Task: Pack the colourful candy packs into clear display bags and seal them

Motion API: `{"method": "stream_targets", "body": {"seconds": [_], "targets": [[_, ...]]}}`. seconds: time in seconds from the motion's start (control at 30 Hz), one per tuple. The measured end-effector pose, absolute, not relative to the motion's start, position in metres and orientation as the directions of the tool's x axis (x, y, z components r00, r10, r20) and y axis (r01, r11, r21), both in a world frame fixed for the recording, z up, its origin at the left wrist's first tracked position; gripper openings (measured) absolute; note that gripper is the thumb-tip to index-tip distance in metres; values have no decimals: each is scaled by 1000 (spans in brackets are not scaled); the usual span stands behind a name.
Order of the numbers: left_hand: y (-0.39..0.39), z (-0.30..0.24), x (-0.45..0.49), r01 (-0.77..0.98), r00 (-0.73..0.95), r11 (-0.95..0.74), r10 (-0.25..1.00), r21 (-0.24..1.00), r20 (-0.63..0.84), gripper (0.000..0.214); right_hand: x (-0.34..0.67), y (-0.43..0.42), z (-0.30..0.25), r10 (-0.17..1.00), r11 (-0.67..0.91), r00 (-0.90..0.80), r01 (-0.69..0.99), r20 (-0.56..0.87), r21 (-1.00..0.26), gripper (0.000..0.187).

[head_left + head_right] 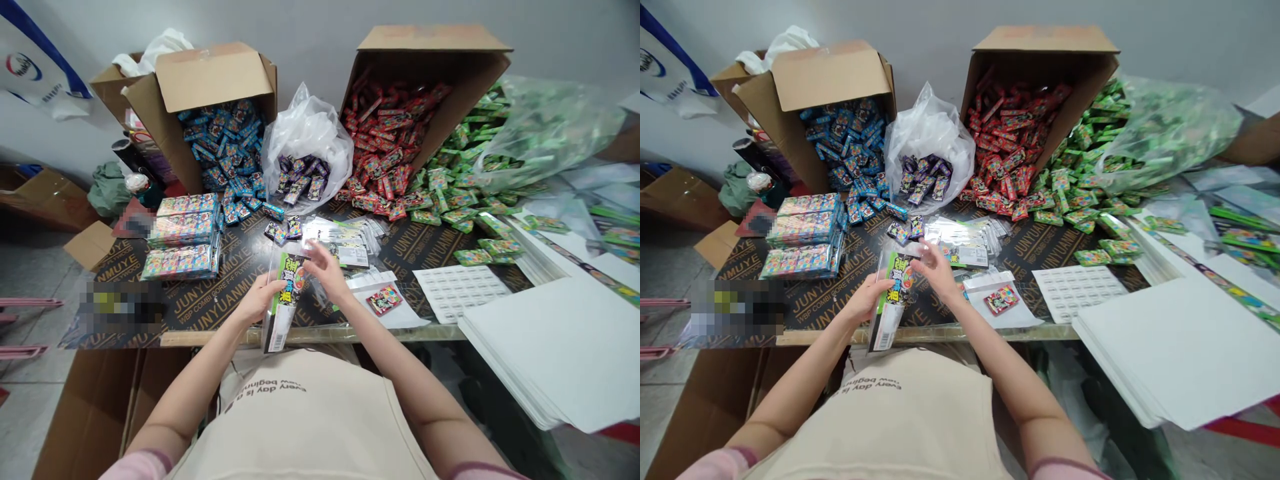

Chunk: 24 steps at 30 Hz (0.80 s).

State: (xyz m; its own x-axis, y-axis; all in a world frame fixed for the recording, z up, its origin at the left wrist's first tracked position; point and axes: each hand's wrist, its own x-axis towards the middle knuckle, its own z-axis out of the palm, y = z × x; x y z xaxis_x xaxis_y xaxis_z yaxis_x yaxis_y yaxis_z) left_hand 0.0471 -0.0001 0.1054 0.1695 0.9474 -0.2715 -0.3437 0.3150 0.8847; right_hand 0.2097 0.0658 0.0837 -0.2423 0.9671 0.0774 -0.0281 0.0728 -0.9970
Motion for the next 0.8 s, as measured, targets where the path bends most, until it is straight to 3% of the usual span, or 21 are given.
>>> {"method": "stream_targets", "body": {"seconds": [0.1,0.23,0.33,0.4,0.5,0.57,0.7,0.8], "targets": [[1,103,43,-182,106,218,974,959,-202,34,205,59,78,879,-129,-471,-76,-78,-989,43],[-1,97,39,46,0,169,986,985,-169,34,200,58,82,908,-146,-409,-100,-93,-984,40],[0,92,35,36,-38,207,978,978,-205,40,198,61,86,928,-162,-356,-116,-111,-980,37],[3,90,32,2,-82,208,975,978,-207,42,199,58,86,899,-221,-411,-137,-148,-966,37],[9,87,26,-51,-157,175,971,983,-181,43,205,49,83,736,-355,-641,-88,-219,-931,44],[11,86,24,-74,-161,151,974,986,-161,43,210,44,79,665,-392,-701,-32,-259,-919,44],[8,83,26,-100,22,211,977,972,-210,41,221,47,77,791,-326,-559,-44,-248,-944,39],[5,80,29,-132,130,245,965,961,-228,42,225,52,72,819,-285,-537,-75,-202,-956,43]]}}
